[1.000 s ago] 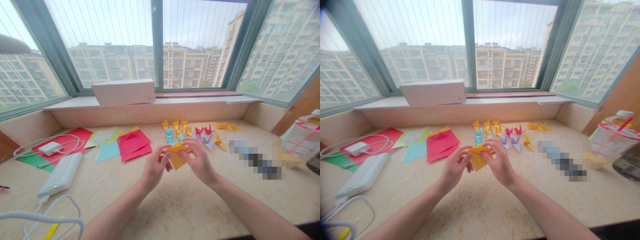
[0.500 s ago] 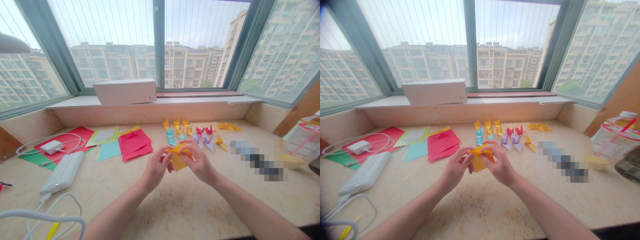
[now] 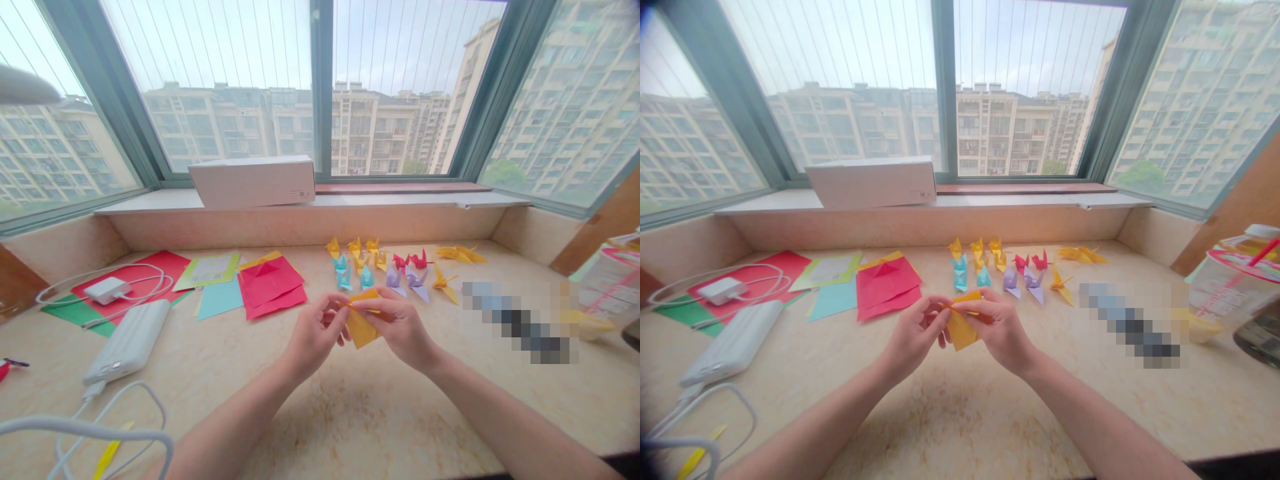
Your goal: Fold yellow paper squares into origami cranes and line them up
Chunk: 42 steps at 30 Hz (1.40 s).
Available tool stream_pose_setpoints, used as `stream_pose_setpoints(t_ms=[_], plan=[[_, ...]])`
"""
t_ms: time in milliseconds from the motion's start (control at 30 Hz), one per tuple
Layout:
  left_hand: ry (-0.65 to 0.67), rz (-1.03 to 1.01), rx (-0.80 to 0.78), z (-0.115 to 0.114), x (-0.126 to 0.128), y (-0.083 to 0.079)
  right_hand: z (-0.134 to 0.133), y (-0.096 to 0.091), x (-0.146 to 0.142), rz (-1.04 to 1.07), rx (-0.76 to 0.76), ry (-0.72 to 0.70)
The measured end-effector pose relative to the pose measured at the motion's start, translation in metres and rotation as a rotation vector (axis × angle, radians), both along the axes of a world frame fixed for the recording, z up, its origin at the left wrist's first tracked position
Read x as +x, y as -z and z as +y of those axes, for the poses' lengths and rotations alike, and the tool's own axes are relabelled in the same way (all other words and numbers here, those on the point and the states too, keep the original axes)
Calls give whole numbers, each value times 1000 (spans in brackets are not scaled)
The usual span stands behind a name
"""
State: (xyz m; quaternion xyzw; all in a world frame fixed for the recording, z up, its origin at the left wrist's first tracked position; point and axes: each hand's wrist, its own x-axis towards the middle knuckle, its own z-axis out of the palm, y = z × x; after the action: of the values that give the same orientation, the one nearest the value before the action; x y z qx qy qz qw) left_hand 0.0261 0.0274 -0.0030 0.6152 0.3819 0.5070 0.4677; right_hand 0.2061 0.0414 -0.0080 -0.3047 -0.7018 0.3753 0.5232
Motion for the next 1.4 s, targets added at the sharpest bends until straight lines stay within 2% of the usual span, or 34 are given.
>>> stream_pose_setpoints(t_ms=[233, 400, 567, 767, 933, 1033, 1167, 1267, 1400], plan=[[16, -94, -37, -1, 0, -6, -1, 0, 2, 16, -32, -46], [-18, -100, -30, -1, 1, -6, -5, -8, 2, -11, -12, -30], [-61, -89, 3, -1, 2, -3, -6, -15, 5, -87, 9, -83], [-43, -102, 15, -2, 2, -2, -3, -12, 0, -80, 3, -30], [-14, -155, -21, -2, 2, -6, -4, -10, 0, -74, 27, -59], [-20, -195, -34, -2, 2, -7, -3, -9, 1, -42, -27, -72], [-29, -200, -32, -1, 2, -9, 1, -7, -1, 118, -145, -18], [-19, -182, -29, -3, 1, -10, 4, -7, -2, 237, -263, -67], [21, -146, -64, -3, -2, -12, 4, -8, -3, 252, -262, -86]])
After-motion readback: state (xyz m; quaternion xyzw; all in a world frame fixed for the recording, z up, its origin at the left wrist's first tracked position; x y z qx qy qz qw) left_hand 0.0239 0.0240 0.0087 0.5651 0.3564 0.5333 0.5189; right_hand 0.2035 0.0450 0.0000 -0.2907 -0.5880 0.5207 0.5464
